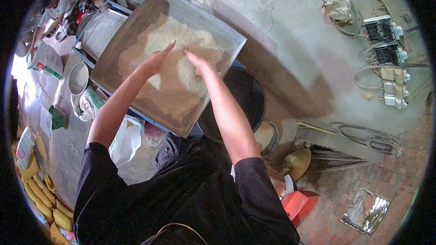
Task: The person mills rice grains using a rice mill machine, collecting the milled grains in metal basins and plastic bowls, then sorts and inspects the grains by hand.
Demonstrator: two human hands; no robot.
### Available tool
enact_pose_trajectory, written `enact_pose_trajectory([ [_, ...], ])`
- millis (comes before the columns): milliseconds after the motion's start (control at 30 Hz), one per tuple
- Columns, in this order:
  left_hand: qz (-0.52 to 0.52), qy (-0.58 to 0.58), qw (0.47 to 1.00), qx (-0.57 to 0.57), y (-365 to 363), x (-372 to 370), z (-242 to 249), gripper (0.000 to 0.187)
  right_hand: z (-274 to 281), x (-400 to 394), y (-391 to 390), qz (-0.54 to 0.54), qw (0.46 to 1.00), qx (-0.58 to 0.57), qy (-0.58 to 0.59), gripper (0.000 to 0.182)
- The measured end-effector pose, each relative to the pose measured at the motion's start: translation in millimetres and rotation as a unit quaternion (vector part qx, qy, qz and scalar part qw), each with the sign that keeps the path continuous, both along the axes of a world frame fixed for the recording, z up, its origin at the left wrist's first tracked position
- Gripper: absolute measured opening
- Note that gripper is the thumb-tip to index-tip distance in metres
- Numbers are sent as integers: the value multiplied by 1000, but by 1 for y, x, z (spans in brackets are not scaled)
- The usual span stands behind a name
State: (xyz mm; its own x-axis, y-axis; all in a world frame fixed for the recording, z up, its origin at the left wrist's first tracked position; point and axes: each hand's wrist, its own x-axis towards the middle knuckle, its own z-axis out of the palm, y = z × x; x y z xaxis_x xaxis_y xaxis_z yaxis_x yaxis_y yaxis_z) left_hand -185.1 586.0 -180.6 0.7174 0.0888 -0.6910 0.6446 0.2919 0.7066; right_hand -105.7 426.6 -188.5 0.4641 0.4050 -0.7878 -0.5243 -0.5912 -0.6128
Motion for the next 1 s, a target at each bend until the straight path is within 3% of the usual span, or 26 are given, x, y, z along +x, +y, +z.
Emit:
enact_pose_trajectory([
  [133, 17, -84, 996, -41, -18, -4, 30, 68, -1, 8, -3, 3, 995, 93, 32, 78],
  [200, 2, -165, 986, -26, -19, -3, 37, 56, 16, 13, -7, -3, 986, 163, 46, 69],
  [267, 3, -173, 984, -42, -7, 3, 35, 51, 42, 14, -10, -11, 979, 197, 55, 65],
  [333, 2, -184, 981, -57, -3, 5, 45, 46, 66, 14, -14, -56, 969, 239, -19, 48],
  [367, 23, -205, 977, -42, -2, 4, 58, 44, 63, 19, -14, -68, 962, 259, -52, 32],
  [400, 46, -227, 972, -26, -1, 4, 67, 41, 70, 22, -17, -70, 962, 259, -53, 32],
  [433, 32, -207, 977, 44, 6, 3, 66, 46, 81, 25, -20, -14, 966, 230, -116, 27],
  [467, 30, -207, 977, 44, 15, 2, 59, 46, 88, 27, -23, 43, 963, 199, -177, 22],
  [500, -77, -195, 955, 209, 27, 2, 48, 50, 78, 36, -26, 77, 942, 192, -263, 21],
  [533, -181, -175, 896, 366, 39, -1, 39, 54, 66, 48, -31, 75, 943, 192, -263, 21],
  [567, -183, -175, 895, 367, 49, -8, 35, 54, 53, 61, -37, 124, 928, 92, -338, 28],
  [600, -222, -167, 881, 384, 58, -17, 32, 66, 48, 69, -42, 170, 897, -9, -408, 35],
  [633, -260, -158, 865, 399, 70, -25, 28, 79, 69, 66, -40, 200, 905, -89, -364, 58],
  [667, -261, -158, 864, 401, 88, -30, -6, 79, 49, 67, -40, 200, 906, -88, -364, 58],
  [700, -212, -50, 838, 501, 107, -32, -61, 89, 11, 69, -38, 177, 887, -187, -384, 71],
  [733, -184, 1, 815, 550, 105, -32, -70, 94, -9, 69, -31, 152, 857, -284, -402, 85],
  [767, -156, 56, 790, 590, 103, -32, -78, 99, 9, 52, -24, 169, 895, -250, -329, 103],
  [800, -137, 90, 777, 608, 75, -34, -57, 105, -13, 48, -13, 157, 905, -233, -320, 102],
  [833, -117, 127, 762, 624, 51, -33, -43, 111, 5, 24, -1, 169, 900, -246, -319, 100],
  [867, -118, 130, 760, 626, 40, -28, -42, 111, -1, 16, 3, 198, 921, -187, -277, 95],
  [933, -95, 137, 828, 535, 19, -10, -39, 110, 20, 4, 2, 269, 919, -151, -243, 89],
  [1000, -153, 91, 842, 509, -9, -5, -21, 108, 32, -4, -12, 342, 917, -30, -205, 70],
])
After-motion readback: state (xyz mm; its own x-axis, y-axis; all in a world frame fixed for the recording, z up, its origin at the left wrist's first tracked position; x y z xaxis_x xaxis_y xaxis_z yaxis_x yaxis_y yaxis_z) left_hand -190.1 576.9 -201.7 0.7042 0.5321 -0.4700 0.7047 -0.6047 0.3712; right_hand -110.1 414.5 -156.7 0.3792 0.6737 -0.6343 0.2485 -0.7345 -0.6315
